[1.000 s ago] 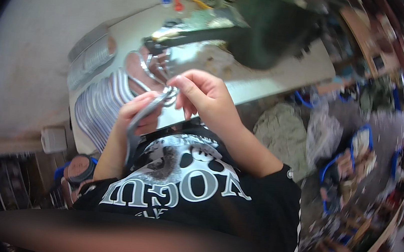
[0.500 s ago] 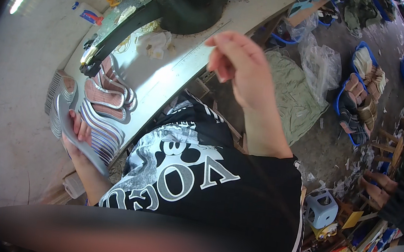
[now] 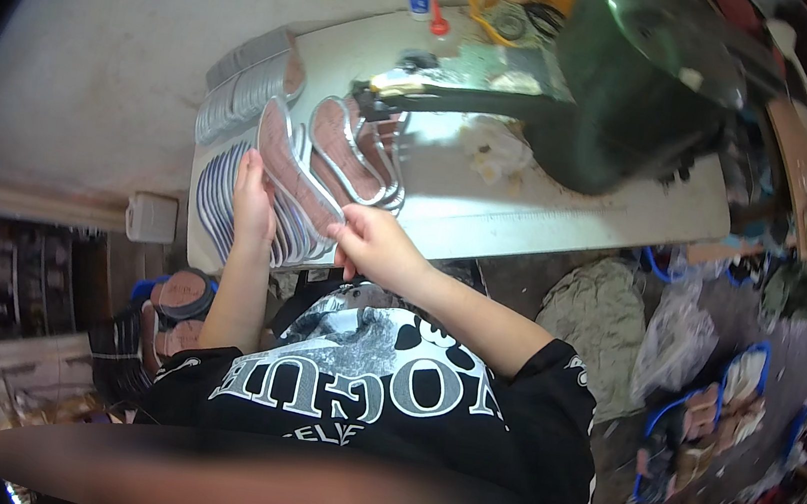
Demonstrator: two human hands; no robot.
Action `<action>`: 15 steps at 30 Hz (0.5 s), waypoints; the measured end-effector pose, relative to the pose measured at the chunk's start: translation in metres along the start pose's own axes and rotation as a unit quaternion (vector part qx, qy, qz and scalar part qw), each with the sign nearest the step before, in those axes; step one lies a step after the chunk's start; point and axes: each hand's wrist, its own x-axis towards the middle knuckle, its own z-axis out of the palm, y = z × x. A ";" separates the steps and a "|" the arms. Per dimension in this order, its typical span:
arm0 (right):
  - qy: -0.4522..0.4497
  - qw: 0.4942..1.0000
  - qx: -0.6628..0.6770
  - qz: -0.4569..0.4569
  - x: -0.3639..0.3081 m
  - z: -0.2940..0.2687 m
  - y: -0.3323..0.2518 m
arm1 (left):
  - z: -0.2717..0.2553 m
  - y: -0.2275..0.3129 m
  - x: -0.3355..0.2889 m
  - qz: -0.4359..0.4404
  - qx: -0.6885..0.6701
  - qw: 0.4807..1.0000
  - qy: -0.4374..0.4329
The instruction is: Organizing and inspecting stacks of shoe insoles/soles at a workstation in a factory.
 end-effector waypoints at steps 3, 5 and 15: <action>0.016 0.999 0.034 0.036 0.036 -0.014 0.015 | -0.018 -0.006 -0.011 0.328 0.563 0.758 0.040; 0.074 0.964 -0.256 -0.003 0.041 -0.020 0.008 | -0.018 -0.010 -0.025 0.298 0.591 0.749 0.027; -0.117 0.943 -0.313 -0.011 0.060 -0.028 -0.018 | 0.007 -0.019 -0.039 0.249 0.691 0.671 -0.103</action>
